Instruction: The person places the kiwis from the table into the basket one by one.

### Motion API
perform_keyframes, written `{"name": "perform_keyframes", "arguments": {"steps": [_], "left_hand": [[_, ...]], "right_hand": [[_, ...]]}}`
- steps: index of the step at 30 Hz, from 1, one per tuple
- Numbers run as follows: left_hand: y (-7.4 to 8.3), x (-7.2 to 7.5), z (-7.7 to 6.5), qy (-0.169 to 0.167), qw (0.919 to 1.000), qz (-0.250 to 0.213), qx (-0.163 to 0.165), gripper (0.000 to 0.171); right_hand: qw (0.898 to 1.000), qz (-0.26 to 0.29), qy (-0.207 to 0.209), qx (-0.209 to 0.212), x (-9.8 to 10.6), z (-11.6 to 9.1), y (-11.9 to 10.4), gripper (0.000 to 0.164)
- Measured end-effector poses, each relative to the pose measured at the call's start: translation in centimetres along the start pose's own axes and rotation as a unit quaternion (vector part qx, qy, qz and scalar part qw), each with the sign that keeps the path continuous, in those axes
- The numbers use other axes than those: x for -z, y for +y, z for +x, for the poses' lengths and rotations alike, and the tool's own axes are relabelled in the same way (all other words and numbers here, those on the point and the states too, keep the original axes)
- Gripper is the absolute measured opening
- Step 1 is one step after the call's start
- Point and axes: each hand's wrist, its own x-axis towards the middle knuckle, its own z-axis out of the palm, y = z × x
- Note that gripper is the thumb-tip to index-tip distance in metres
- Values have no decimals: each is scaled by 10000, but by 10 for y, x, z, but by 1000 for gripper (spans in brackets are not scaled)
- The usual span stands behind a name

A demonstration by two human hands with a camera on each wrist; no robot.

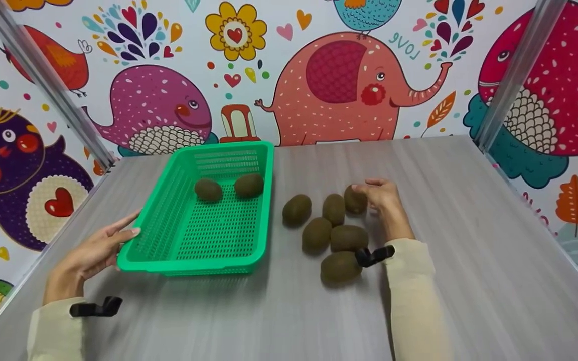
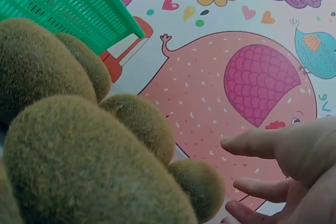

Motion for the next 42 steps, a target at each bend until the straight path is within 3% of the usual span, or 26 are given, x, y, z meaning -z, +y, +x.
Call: {"name": "perform_keyframes", "arguments": {"steps": [9, 16, 23, 34, 42], "left_hand": [[-1, -1, 1, 66, 10000, -38, 6, 74], [-2, -1, 0, 55, 10000, -67, 9, 74], [-3, -1, 0, -40, 9999, -91, -129, 73], [-1, -1, 2, -20, 9999, -100, -104, 73], [0, -1, 1, -7, 9999, -107, -73, 73]], "right_hand": [[9968, 510, -403, -463, -5, 3, 3, 78], [9944, 556, -239, -866, -9, 3, 2, 71], [9960, 224, -490, -707, -6, 3, 5, 76], [9944, 300, -126, -1007, -3, 1, 4, 62], [9945, 246, -187, -1003, 2, 0, 2, 63]]}}
